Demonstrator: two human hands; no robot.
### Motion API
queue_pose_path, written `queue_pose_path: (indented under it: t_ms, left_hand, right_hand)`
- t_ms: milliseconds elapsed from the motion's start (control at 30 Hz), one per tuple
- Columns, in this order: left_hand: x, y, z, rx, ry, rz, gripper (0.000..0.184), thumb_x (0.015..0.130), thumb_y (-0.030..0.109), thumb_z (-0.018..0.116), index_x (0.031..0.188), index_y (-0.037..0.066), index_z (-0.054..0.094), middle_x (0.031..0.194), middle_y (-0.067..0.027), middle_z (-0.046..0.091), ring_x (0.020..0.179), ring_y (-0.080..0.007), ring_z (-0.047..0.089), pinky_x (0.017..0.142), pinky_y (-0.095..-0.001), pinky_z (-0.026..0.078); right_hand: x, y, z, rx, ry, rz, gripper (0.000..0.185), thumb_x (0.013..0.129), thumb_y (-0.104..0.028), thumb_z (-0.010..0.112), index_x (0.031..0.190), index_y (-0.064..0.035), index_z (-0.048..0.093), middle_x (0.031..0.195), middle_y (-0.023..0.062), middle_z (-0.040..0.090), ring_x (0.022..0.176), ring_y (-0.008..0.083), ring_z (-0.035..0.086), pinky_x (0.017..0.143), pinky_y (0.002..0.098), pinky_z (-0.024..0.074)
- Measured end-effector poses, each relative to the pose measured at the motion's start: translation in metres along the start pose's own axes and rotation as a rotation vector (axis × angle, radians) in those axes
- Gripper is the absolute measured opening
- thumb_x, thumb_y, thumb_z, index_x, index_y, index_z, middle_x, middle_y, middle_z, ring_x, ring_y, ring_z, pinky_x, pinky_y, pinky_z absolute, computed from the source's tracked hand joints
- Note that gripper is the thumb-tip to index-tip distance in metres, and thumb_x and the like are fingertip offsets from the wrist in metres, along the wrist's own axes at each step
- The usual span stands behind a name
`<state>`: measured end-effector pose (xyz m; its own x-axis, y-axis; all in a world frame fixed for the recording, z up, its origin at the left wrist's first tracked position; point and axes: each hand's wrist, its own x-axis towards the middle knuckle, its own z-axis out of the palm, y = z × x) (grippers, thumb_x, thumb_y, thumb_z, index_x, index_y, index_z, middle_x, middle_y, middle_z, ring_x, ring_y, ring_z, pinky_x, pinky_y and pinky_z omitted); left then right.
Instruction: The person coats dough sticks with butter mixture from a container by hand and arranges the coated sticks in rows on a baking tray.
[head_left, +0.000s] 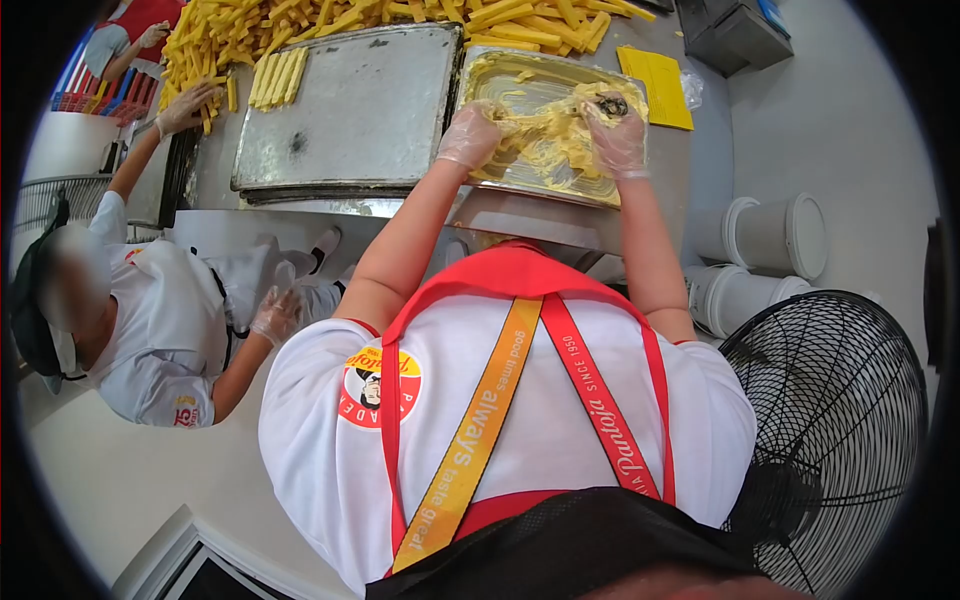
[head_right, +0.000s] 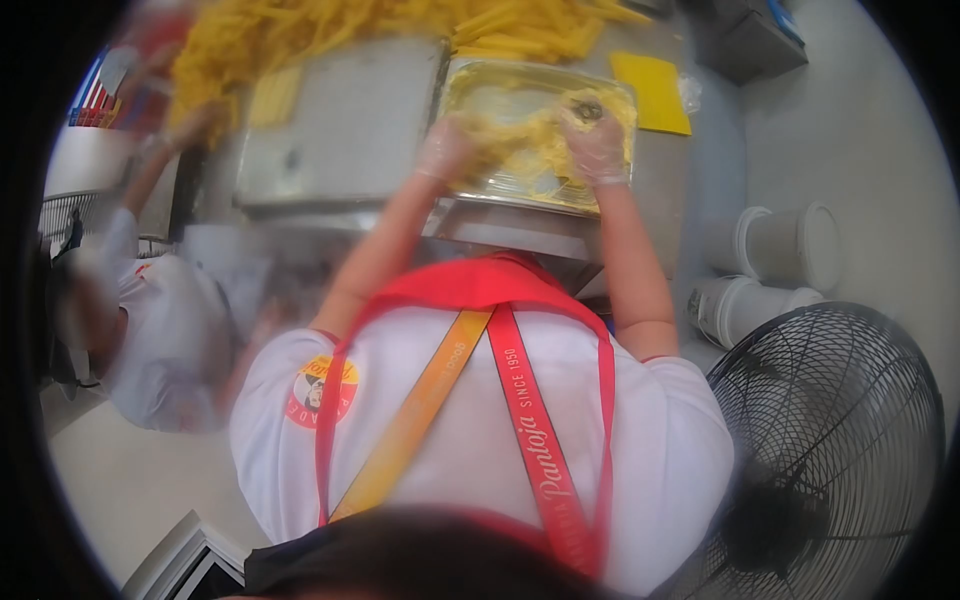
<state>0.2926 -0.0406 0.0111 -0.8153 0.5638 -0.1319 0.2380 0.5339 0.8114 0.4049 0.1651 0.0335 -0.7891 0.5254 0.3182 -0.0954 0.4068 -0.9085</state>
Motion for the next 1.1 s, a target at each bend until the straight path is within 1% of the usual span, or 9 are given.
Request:
queue_pose_path:
  t_ms: [100, 300, 433, 533, 633, 767, 867, 967, 1100]
  left_hand:
    - [0.001, -0.001, 0.0, -0.045, -0.012, -0.033, 0.031, 0.072, 0.025, 0.069, 0.094, 0.003, 0.069, 0.095, -0.0244, 0.066, 0.09, -0.0398, 0.062, 0.083, -0.043, 0.05]
    - [0.002, -0.005, 0.0, 0.074, -0.002, 0.006, 0.031, 0.072, 0.025, 0.068, 0.093, 0.002, 0.07, 0.092, -0.024, 0.066, 0.088, -0.0399, 0.062, 0.082, -0.0431, 0.05]
    - [-0.011, 0.012, -0.009, 0.013, 0.04, 0.112, 0.024, 0.073, 0.021, 0.068, 0.089, 0.003, 0.069, 0.087, -0.0223, 0.065, 0.084, -0.0393, 0.062, 0.077, -0.0435, 0.05]
    - [-0.008, 0.007, -0.009, 0.082, 0.07, 0.383, 0.017, 0.075, 0.014, 0.065, 0.089, 0.005, 0.068, 0.08, -0.0196, 0.064, 0.079, -0.0374, 0.062, 0.071, -0.0441, 0.049]
    - [-0.002, -0.007, -0.01, 0.261, 0.124, 0.727, 0.021, 0.077, 0.008, 0.061, 0.098, 0.008, 0.066, 0.078, -0.0158, 0.064, 0.074, -0.0344, 0.062, 0.066, -0.0441, 0.049]
    - [0.003, -0.018, -0.011, 0.462, 0.19, 0.933, 0.032, 0.078, 0.007, 0.058, 0.109, 0.013, 0.061, 0.083, -0.0107, 0.064, 0.075, -0.0304, 0.063, 0.065, -0.042, 0.049]
    - [0.002, -0.014, -0.012, 0.558, 0.198, 0.981, 0.033, 0.078, 0.007, 0.058, 0.111, 0.013, 0.06, 0.086, -0.0086, 0.064, 0.078, -0.0288, 0.063, 0.067, -0.0401, 0.05]
    - [-0.001, -0.009, -0.014, 0.583, 0.151, 0.911, 0.031, 0.076, 0.008, 0.06, 0.107, 0.013, 0.062, 0.084, -0.0087, 0.064, 0.081, -0.0286, 0.063, 0.069, -0.0391, 0.05]
    - [-0.008, -0.007, -0.038, 0.489, 0.222, 0.682, 0.027, 0.073, 0.012, 0.064, 0.1, 0.013, 0.066, 0.08, -0.0102, 0.066, 0.075, -0.0328, 0.063, 0.066, -0.0413, 0.05]
  right_hand:
    - [-0.002, -0.005, 0.001, -0.395, -0.013, -0.028, 0.02, 0.081, -0.016, 0.072, 0.093, -0.0015, 0.065, 0.085, 0.008, 0.069, 0.08, 0.0164, 0.065, 0.075, 0.0309, 0.0507]
    - [-0.018, 0.006, 0.009, 0.558, -0.056, 0.175, 0.02, 0.079, -0.014, 0.072, 0.095, -0.0026, 0.066, 0.087, 0.0064, 0.069, 0.079, 0.0163, 0.065, 0.072, 0.0313, 0.0509]
    - [-0.005, 0.005, -0.017, -0.467, -0.038, -0.021, 0.016, 0.083, -0.005, 0.066, 0.098, -0.0003, 0.062, 0.093, 0.0082, 0.066, 0.08, 0.0182, 0.065, 0.072, 0.0287, 0.0559]
    - [0.0, -0.01, -0.007, 0.407, 0.033, 0.257, 0.015, 0.084, -0.004, 0.065, 0.097, 0.0021, 0.06, 0.091, 0.0112, 0.065, 0.079, 0.0215, 0.066, 0.069, 0.0324, 0.0594]
    - [0.006, -0.044, -0.01, 0.735, 0.018, 0.358, 0.018, 0.083, -0.004, 0.065, 0.098, 0.0029, 0.058, 0.092, 0.0125, 0.064, 0.079, 0.0227, 0.067, 0.064, 0.0347, 0.0605]
    - [0.029, 0.009, -0.024, 0.343, 0.045, 0.571, 0.028, 0.085, -0.006, 0.067, 0.107, 0.0045, 0.054, 0.098, 0.014, 0.065, 0.079, 0.0235, 0.068, 0.06, 0.0346, 0.0619]
    - [0.03, -0.027, -0.022, -0.149, 0.015, 0.465, 0.024, 0.084, -0.006, 0.067, 0.104, 0.004, 0.056, 0.096, 0.0136, 0.065, 0.078, 0.0225, 0.068, 0.058, 0.0332, 0.0616]
    - [0.027, -0.008, -0.017, 0.439, -0.126, 0.316, 0.028, 0.082, -0.009, 0.068, 0.102, 0.008, 0.058, 0.091, 0.013, 0.065, 0.072, 0.0213, 0.067, 0.061, 0.0311, 0.0592]
    - [0.033, -0.008, -0.023, 0.332, -0.165, 0.445, 0.03, 0.082, -0.01, 0.069, 0.104, 0.0073, 0.058, 0.092, 0.0135, 0.065, 0.072, 0.0202, 0.067, 0.059, 0.0301, 0.0588]
